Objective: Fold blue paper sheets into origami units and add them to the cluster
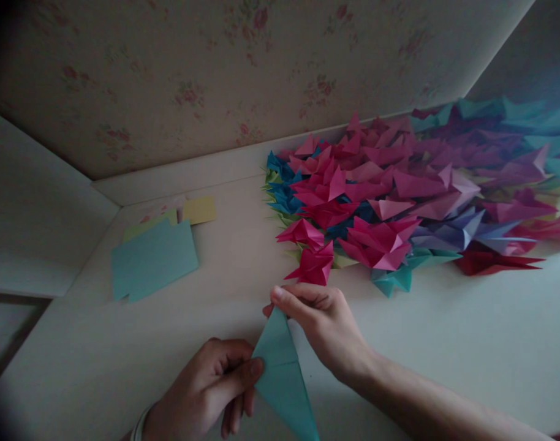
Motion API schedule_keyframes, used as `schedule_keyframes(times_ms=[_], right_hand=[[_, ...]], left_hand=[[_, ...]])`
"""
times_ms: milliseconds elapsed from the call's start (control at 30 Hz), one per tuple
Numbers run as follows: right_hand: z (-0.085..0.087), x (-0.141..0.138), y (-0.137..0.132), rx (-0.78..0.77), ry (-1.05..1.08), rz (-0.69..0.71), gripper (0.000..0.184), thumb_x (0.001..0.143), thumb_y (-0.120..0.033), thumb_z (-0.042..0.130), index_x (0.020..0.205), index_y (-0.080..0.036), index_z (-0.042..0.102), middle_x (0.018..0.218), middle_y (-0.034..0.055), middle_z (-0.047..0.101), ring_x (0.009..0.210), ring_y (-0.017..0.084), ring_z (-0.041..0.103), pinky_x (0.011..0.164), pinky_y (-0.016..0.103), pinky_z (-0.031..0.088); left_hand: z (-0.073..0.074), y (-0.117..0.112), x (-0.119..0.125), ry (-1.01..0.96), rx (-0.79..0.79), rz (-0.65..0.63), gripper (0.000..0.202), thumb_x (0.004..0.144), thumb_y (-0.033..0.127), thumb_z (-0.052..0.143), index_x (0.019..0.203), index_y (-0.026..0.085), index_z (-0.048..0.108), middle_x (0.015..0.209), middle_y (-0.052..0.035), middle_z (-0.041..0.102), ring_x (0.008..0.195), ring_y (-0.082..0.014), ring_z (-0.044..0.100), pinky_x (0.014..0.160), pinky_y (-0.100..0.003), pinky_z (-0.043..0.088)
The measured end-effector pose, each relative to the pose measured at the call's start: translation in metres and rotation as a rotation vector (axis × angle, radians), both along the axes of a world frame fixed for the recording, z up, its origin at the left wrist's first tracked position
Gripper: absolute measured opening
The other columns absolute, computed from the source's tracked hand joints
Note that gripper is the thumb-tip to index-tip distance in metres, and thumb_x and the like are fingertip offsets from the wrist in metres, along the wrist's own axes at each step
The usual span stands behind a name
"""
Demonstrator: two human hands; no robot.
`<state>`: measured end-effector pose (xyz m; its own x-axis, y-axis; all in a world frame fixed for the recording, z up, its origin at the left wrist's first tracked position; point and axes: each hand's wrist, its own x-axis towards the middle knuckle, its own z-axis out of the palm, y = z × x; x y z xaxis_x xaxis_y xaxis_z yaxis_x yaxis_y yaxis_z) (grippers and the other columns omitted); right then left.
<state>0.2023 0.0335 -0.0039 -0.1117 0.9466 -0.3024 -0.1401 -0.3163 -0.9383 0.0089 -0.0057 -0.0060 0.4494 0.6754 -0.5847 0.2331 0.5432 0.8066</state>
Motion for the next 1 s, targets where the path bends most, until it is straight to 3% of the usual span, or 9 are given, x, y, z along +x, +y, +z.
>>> schedule_keyframes(times_ms=[133,200,300,400,733,1000], right_hand=[[-0.005,0.007,0.007,0.045,0.087,-0.206,0.028,0.083,-0.044,0.076,0.073,-0.017,0.076,0.070,0.0035,0.073,0.066,0.015,0.063,0.065,0.027,0.049],[-0.005,0.007,0.007,0.046,0.137,-0.123,0.029,0.085,-0.043,0.075,0.074,-0.016,0.075,0.071,0.0034,0.072,0.066,0.015,0.063,0.065,0.027,0.050],[-0.002,0.003,0.003,-0.010,0.273,0.125,0.028,0.088,-0.043,0.072,0.080,-0.015,0.073,0.073,0.0025,0.071,0.067,0.014,0.064,0.065,0.026,0.050],[0.000,0.002,-0.002,-0.067,0.391,0.273,0.025,0.084,-0.040,0.077,0.089,-0.016,0.073,0.074,0.0001,0.069,0.066,0.011,0.062,0.063,0.022,0.048],[0.002,0.005,-0.006,-0.086,0.452,0.374,0.033,0.075,-0.040,0.085,0.093,-0.015,0.072,0.077,0.0008,0.069,0.069,0.011,0.063,0.065,0.022,0.050],[0.003,0.005,-0.005,-0.047,0.400,0.312,0.026,0.077,-0.034,0.085,0.091,-0.016,0.071,0.078,-0.0002,0.068,0.068,0.010,0.061,0.063,0.020,0.048]], left_hand=[[-0.005,0.001,-0.002,-0.061,-0.037,0.031,0.052,0.082,0.065,0.062,0.063,0.017,0.057,0.049,0.0018,0.055,0.035,-0.0068,0.046,0.036,-0.017,0.035],[-0.006,0.002,-0.004,-0.101,-0.004,0.085,0.052,0.081,0.067,0.063,0.066,0.016,0.058,0.050,0.0019,0.057,0.036,-0.0070,0.049,0.037,-0.017,0.038],[-0.004,0.005,-0.008,-0.165,0.046,0.151,0.049,0.080,0.063,0.068,0.072,0.015,0.060,0.056,0.0008,0.062,0.038,-0.0068,0.053,0.038,-0.016,0.043],[-0.002,0.008,-0.012,-0.230,0.048,0.171,0.046,0.080,0.059,0.071,0.075,0.014,0.061,0.060,0.0001,0.064,0.040,-0.0067,0.056,0.039,-0.016,0.046],[-0.002,0.009,-0.012,-0.282,0.041,0.184,0.043,0.080,0.055,0.073,0.077,0.013,0.066,0.059,-0.0001,0.065,0.041,-0.0072,0.058,0.039,-0.015,0.048],[-0.003,0.009,-0.012,-0.278,0.037,0.194,0.043,0.080,0.055,0.074,0.075,0.013,0.065,0.058,-0.0003,0.065,0.041,-0.0076,0.059,0.040,-0.015,0.048]])
